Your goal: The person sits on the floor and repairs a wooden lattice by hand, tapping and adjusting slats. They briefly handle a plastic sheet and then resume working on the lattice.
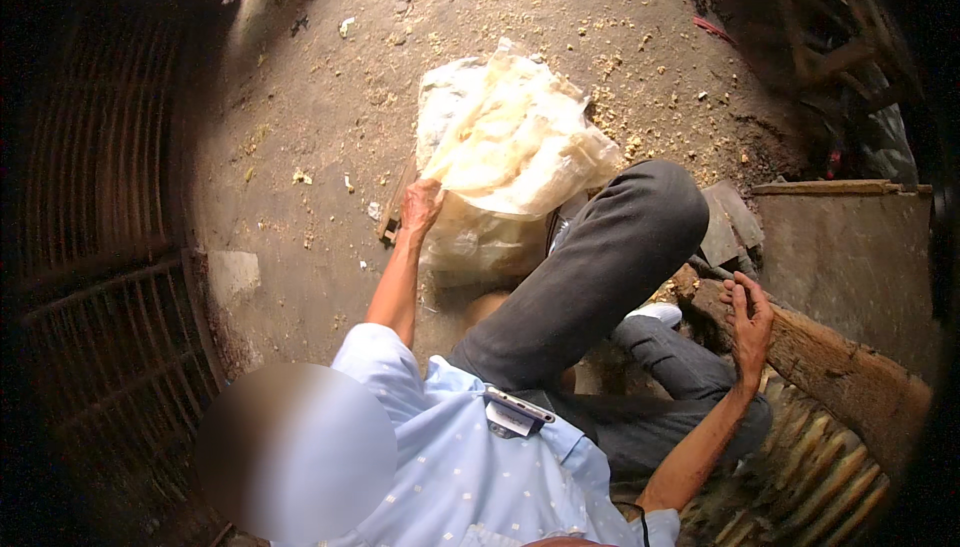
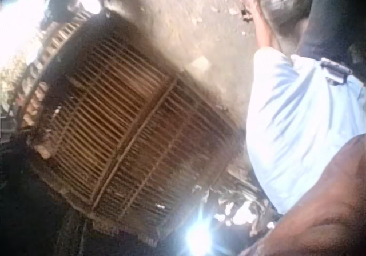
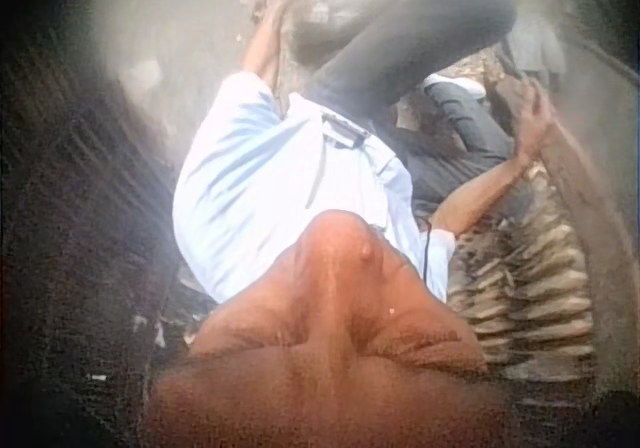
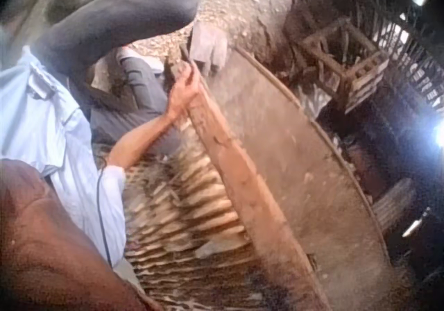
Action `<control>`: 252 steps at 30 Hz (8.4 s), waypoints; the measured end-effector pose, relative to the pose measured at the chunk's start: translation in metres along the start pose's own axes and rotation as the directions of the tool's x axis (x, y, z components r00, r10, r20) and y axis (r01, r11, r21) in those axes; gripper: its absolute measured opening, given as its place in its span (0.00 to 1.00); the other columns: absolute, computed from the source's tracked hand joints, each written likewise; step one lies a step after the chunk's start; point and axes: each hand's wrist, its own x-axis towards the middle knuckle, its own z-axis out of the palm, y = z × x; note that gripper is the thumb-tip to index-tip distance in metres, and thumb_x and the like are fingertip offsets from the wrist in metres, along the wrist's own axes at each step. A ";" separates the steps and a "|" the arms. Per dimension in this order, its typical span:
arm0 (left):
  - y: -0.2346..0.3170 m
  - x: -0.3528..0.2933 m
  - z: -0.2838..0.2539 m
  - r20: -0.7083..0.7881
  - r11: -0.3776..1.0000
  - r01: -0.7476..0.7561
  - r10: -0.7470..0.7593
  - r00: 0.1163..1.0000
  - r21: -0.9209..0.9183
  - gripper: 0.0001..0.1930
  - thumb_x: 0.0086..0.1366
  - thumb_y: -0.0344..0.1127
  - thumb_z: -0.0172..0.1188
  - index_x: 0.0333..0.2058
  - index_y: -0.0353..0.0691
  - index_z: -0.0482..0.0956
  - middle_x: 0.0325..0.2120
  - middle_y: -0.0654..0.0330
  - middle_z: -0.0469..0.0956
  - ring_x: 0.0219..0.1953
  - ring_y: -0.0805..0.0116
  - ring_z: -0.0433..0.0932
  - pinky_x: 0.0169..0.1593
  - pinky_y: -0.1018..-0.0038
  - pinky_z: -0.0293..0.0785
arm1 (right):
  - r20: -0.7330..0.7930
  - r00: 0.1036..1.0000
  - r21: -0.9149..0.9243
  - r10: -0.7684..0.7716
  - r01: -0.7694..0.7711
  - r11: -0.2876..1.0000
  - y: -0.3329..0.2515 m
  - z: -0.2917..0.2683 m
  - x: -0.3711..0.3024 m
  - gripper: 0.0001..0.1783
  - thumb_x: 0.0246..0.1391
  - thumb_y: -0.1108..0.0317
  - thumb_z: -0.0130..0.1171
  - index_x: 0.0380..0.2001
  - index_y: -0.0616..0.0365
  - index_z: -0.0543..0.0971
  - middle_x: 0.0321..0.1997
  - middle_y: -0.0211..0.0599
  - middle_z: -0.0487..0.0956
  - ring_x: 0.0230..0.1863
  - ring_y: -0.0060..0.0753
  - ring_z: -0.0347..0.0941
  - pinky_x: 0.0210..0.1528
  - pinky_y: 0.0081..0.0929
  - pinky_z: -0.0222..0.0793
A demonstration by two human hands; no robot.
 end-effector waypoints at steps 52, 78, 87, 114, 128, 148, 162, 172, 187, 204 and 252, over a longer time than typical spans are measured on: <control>0.573 0.058 -0.128 0.426 0.623 -0.510 0.780 0.458 -0.593 0.10 0.64 0.36 0.69 0.37 0.35 0.86 0.30 0.59 0.85 0.32 0.73 0.83 0.37 0.76 0.80 | -0.353 0.641 -0.090 -0.682 0.702 0.707 -0.106 -0.057 0.039 0.21 0.54 0.56 0.69 0.40 0.64 0.80 0.33 0.46 0.84 0.37 0.37 0.83 0.41 0.36 0.78; 0.597 0.077 -0.227 0.026 0.275 -0.890 0.958 0.285 -0.364 0.05 0.64 0.25 0.63 0.34 0.32 0.87 0.34 0.58 0.87 0.32 0.73 0.83 0.41 0.76 0.77 | -0.279 0.717 -0.124 -0.639 0.633 0.764 -0.090 -0.061 0.065 0.34 0.44 0.45 0.75 0.43 0.65 0.81 0.44 0.57 0.83 0.45 0.44 0.82 0.47 0.42 0.76; 0.614 0.071 -0.237 -0.060 0.197 -0.842 0.963 0.262 -0.502 0.12 0.65 0.16 0.56 0.21 0.29 0.75 0.35 0.46 0.85 0.39 0.58 0.86 0.45 0.64 0.82 | -0.322 0.513 0.133 -0.796 0.857 0.499 -0.132 -0.005 0.089 0.15 0.53 0.62 0.64 0.22 0.63 0.79 0.17 0.41 0.76 0.18 0.31 0.72 0.25 0.37 0.69; 0.577 0.145 -0.298 -0.151 0.171 -0.976 0.970 0.191 -0.133 0.13 0.69 0.26 0.52 0.47 0.29 0.82 0.38 0.48 0.86 0.37 0.64 0.84 0.53 0.67 0.76 | 0.251 0.930 -0.376 -0.267 0.348 0.859 -0.069 -0.053 0.094 0.41 0.33 0.39 0.79 0.39 0.66 0.81 0.35 0.49 0.82 0.33 0.40 0.78 0.40 0.38 0.75; 0.611 0.131 -0.289 -0.291 0.164 -0.975 0.950 0.116 0.149 0.16 0.75 0.35 0.47 0.48 0.37 0.84 0.33 0.60 0.87 0.33 0.76 0.83 0.43 0.78 0.76 | 0.006 0.790 -0.076 -0.613 0.611 0.788 -0.048 -0.008 0.115 0.19 0.62 0.51 0.58 0.28 0.53 0.85 0.29 0.26 0.86 0.31 0.14 0.80 0.36 0.21 0.77; 0.556 0.098 -0.163 -0.084 0.317 -0.946 0.943 0.322 -0.071 0.59 0.44 0.41 0.81 0.71 0.41 0.53 0.67 0.47 0.63 0.68 0.50 0.62 0.72 0.57 0.54 | -0.265 0.617 -0.116 -0.741 0.743 0.659 -0.144 -0.135 0.048 0.15 0.45 0.62 0.70 0.24 0.64 0.80 0.23 0.36 0.81 0.27 0.23 0.77 0.32 0.27 0.72; 0.612 0.016 -0.117 0.315 0.539 -0.310 0.774 0.548 -0.783 0.14 0.71 0.42 0.59 0.43 0.36 0.83 0.24 0.60 0.82 0.17 0.75 0.78 0.19 0.79 0.70 | -0.052 0.720 -0.169 -0.692 0.676 0.717 -0.169 -0.159 0.005 0.27 0.53 0.50 0.72 0.44 0.64 0.82 0.47 0.36 0.84 0.43 0.21 0.81 0.35 0.22 0.80; 0.587 0.035 -0.167 -0.106 0.448 -0.640 0.763 0.638 -0.624 0.13 0.73 0.35 0.53 0.45 0.33 0.83 0.27 0.58 0.83 0.17 0.77 0.74 0.13 0.80 0.64 | 0.168 0.901 -0.285 -0.400 0.433 0.855 -0.145 -0.151 -0.013 0.23 0.51 0.48 0.71 0.31 0.61 0.84 0.32 0.37 0.84 0.33 0.29 0.82 0.35 0.30 0.77; 0.581 0.052 -0.215 -0.132 0.456 -0.700 0.780 0.612 -0.550 0.14 0.71 0.37 0.55 0.38 0.32 0.84 0.23 0.58 0.82 0.17 0.76 0.76 0.18 0.78 0.69 | 0.203 0.948 -0.438 -0.245 0.311 0.843 -0.125 -0.155 0.030 0.32 0.46 0.38 0.70 0.35 0.61 0.83 0.36 0.45 0.83 0.39 0.38 0.80 0.46 0.38 0.75; 0.546 0.084 -0.222 -0.034 0.511 -0.595 0.740 0.671 -0.620 0.16 0.70 0.37 0.57 0.49 0.30 0.77 0.41 0.48 0.81 0.33 0.63 0.83 0.27 0.75 0.78 | -0.235 0.761 0.182 -0.604 0.645 0.742 -0.125 -0.125 0.045 0.11 0.52 0.62 0.69 0.31 0.58 0.85 0.24 0.36 0.82 0.26 0.22 0.77 0.33 0.28 0.74; 0.631 0.052 -0.255 0.144 0.438 -0.851 0.899 0.413 -0.290 0.12 0.72 0.39 0.59 0.45 0.40 0.86 0.21 0.65 0.81 0.18 0.82 0.74 0.14 0.80 0.63 | -0.220 0.505 -0.013 -0.834 0.854 0.520 -0.170 -0.058 0.062 0.20 0.52 0.51 0.70 0.27 0.59 0.83 0.19 0.32 0.80 0.19 0.25 0.70 0.30 0.29 0.70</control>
